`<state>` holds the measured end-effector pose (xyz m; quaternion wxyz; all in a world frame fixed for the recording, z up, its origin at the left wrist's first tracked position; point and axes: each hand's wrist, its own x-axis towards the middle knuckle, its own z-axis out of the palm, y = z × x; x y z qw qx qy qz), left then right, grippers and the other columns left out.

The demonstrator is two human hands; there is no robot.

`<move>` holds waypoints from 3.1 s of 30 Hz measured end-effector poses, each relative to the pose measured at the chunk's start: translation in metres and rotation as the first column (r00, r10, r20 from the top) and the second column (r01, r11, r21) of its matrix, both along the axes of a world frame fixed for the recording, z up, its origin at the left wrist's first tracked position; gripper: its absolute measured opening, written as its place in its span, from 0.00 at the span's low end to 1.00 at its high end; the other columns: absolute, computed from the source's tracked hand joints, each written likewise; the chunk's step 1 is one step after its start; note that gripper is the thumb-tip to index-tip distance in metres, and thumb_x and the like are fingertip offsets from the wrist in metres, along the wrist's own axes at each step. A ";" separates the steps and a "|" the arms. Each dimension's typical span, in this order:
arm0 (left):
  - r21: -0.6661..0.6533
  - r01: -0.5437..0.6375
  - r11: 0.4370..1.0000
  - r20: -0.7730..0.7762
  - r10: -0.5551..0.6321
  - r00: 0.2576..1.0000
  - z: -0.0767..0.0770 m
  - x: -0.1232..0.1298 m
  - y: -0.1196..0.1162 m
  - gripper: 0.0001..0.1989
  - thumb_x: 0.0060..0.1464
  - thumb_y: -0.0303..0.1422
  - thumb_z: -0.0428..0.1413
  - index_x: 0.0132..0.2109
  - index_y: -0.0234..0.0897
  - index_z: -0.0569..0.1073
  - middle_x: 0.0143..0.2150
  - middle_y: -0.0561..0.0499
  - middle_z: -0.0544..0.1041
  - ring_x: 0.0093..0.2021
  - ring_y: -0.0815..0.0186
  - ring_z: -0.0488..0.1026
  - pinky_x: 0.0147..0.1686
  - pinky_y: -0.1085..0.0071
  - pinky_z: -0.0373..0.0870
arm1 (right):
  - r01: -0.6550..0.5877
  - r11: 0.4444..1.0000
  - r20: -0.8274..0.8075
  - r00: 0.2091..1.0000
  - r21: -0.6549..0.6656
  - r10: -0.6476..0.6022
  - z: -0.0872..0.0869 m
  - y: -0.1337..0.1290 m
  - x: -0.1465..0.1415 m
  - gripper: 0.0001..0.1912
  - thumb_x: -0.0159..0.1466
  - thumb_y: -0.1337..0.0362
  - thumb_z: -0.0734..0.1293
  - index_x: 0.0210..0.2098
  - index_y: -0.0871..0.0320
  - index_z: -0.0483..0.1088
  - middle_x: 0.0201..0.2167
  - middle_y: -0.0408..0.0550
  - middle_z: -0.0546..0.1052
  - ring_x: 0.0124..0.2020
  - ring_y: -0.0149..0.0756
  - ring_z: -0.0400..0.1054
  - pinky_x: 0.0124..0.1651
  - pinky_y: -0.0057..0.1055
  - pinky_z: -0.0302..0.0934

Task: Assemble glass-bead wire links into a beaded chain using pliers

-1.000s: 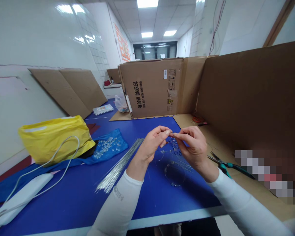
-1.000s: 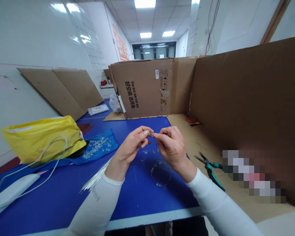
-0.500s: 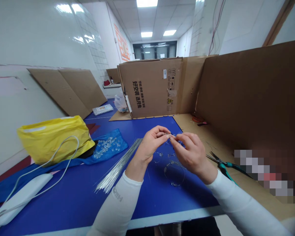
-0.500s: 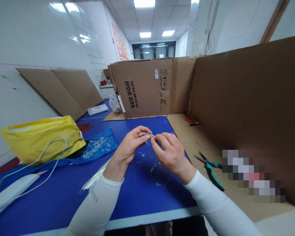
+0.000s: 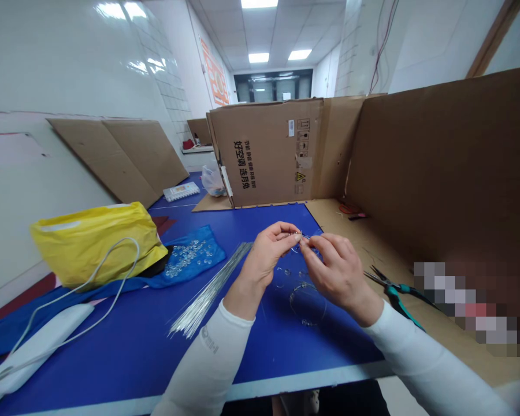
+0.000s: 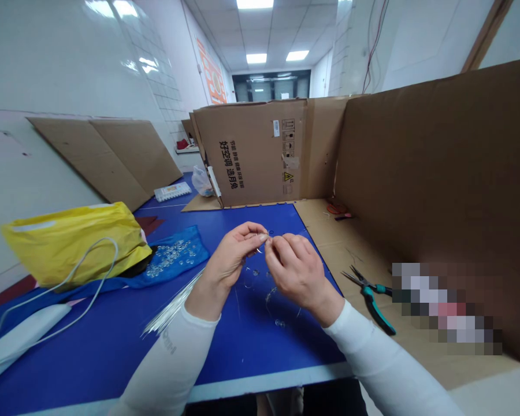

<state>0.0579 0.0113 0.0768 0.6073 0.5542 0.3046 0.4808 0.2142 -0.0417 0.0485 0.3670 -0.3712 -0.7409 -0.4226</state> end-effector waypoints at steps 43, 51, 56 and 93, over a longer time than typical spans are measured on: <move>0.107 0.041 0.993 -0.127 -0.027 0.991 0.002 0.001 -0.003 0.08 0.48 0.31 0.65 0.36 0.36 0.77 0.30 0.48 0.81 0.34 0.65 0.77 0.42 0.66 0.71 | -0.179 0.483 -0.462 0.682 -0.857 -0.566 -0.075 -0.061 0.166 0.19 0.57 0.60 0.63 0.45 0.55 0.79 0.41 0.56 0.83 0.38 0.51 0.78 0.37 0.38 0.69; 0.120 0.096 0.988 -0.145 -0.078 0.986 0.002 0.000 -0.007 0.08 0.50 0.31 0.64 0.37 0.35 0.76 0.31 0.48 0.81 0.35 0.66 0.78 0.43 0.66 0.71 | -0.485 0.472 -0.656 0.683 -0.736 -0.321 -0.003 -0.064 0.095 0.21 0.63 0.45 0.66 0.41 0.56 0.78 0.38 0.52 0.82 0.37 0.45 0.76 0.39 0.36 0.70; 0.128 0.134 0.983 -0.161 -0.112 0.981 0.003 -0.001 -0.008 0.08 0.50 0.31 0.64 0.38 0.34 0.75 0.31 0.49 0.81 0.35 0.66 0.78 0.43 0.66 0.72 | -0.446 0.429 -0.581 0.770 -0.785 -0.264 0.014 -0.058 0.078 0.22 0.65 0.45 0.65 0.47 0.55 0.76 0.43 0.53 0.81 0.43 0.47 0.75 0.46 0.41 0.68; 0.135 0.195 0.972 -0.222 -0.162 0.962 0.003 -0.001 -0.009 0.07 0.55 0.34 0.61 0.38 0.35 0.74 0.31 0.49 0.80 0.35 0.66 0.77 0.45 0.66 0.71 | -0.348 0.503 -0.491 0.852 -0.792 -0.184 0.009 -0.059 0.079 0.13 0.67 0.53 0.65 0.44 0.54 0.74 0.37 0.48 0.78 0.35 0.39 0.72 0.37 0.33 0.65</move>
